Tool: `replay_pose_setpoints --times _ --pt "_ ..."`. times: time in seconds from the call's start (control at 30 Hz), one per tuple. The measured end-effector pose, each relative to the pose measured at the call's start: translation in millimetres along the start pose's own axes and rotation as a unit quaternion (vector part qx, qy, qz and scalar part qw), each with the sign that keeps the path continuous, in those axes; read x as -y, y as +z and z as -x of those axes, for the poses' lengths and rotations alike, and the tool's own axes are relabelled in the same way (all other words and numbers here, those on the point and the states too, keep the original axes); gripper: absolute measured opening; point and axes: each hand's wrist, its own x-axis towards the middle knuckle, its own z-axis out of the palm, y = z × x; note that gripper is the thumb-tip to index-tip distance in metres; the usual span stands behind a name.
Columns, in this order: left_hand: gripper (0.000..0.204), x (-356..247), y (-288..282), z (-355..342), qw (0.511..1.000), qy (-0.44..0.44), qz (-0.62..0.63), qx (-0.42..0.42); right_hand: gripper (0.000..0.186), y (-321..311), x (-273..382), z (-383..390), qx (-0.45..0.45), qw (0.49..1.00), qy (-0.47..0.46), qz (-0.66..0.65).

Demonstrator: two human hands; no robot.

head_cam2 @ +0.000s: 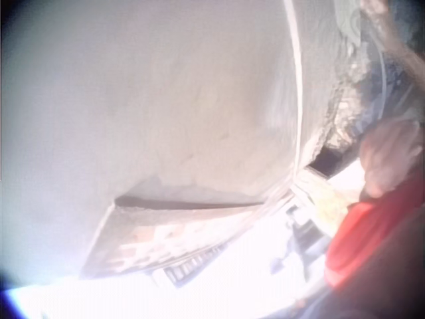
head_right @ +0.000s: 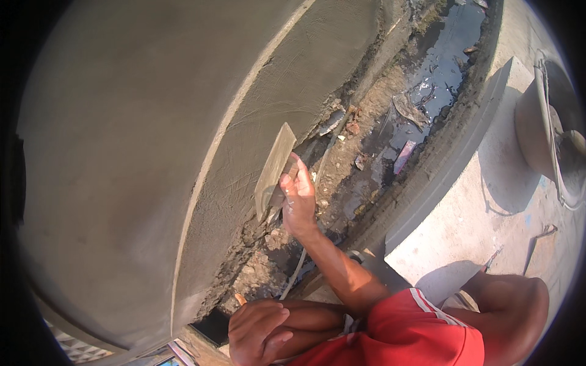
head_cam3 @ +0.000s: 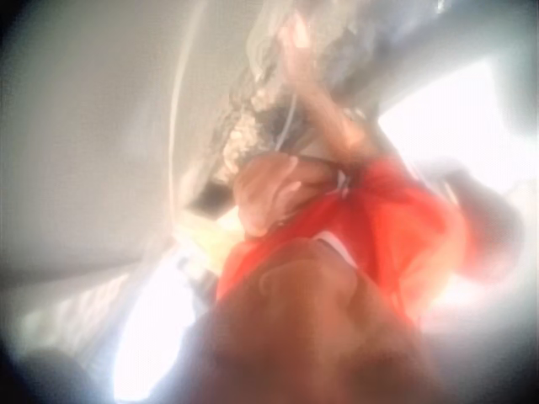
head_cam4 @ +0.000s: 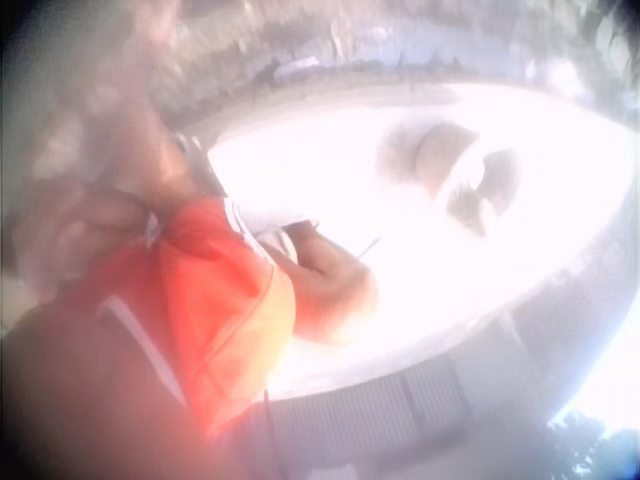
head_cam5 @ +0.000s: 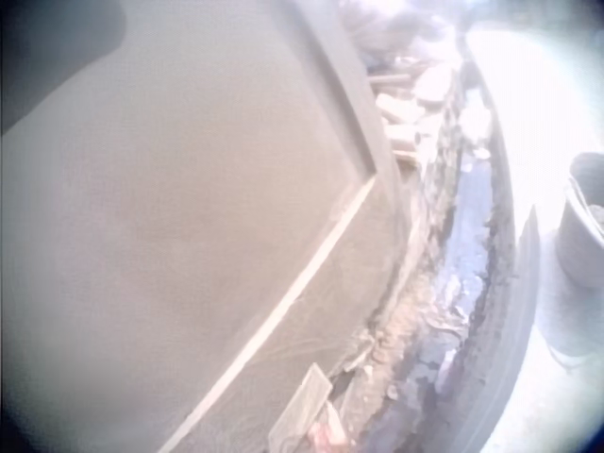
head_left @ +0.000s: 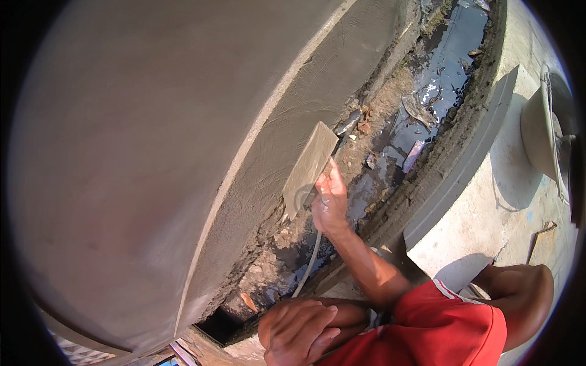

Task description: The person scoops cement from a bucket using a trowel and applies it to a wall, smoothing the surface with a float. The person repeatedly scoops and applies cement to different sections of the wall.

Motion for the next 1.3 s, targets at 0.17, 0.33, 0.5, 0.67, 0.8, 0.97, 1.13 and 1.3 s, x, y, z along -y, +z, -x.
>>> replay_pose_setpoints --times 0.17,0.33,0.5,0.67,0.8,0.97,1.13,1.3 --pt "0.027 -7.9 -2.6 -7.0 1.0 -0.011 -0.011 0.027 0.045 -88.3 7.2 -83.0 -0.173 0.982 -0.039 -0.06" --pt "0.027 -5.8 -4.9 -8.3 0.999 -0.007 -0.016 0.037 0.043 -98.3 -6.3 -138.0 -0.154 0.985 -0.079 0.002" --pt "0.03 11.4 4.8 2.0 0.999 0.009 0.026 0.023 0.052 -37.5 0.5 -118.9 -0.117 0.985 -0.102 0.071" --pt "0.026 -2.8 -2.2 -9.0 1.0 -0.004 -0.001 0.019 0.059 57.6 9.7 -55.7 0.012 0.984 -0.098 0.151" --pt "0.025 -7.6 1.8 -20.1 0.999 0.02 -0.026 0.025 0.064 72.4 17.7 -17.6 0.13 0.962 -0.098 0.217" --pt "0.027 -4.0 2.0 -22.0 0.999 0.019 -0.02 0.02 0.056 16.8 30.9 -43.5 -0.022 0.996 -0.068 -0.061" --pt "0.03 -6.7 2.9 -34.3 0.999 0.044 -0.014 0.0 0.048 -82.4 35.7 -121.1 -0.241 0.961 -0.114 -0.067" --pt "0.031 -1.5 1.8 -46.5 0.999 0.002 0.012 0.033 0.05 -113.8 32.6 -171.3 -0.296 0.951 -0.085 -0.04"
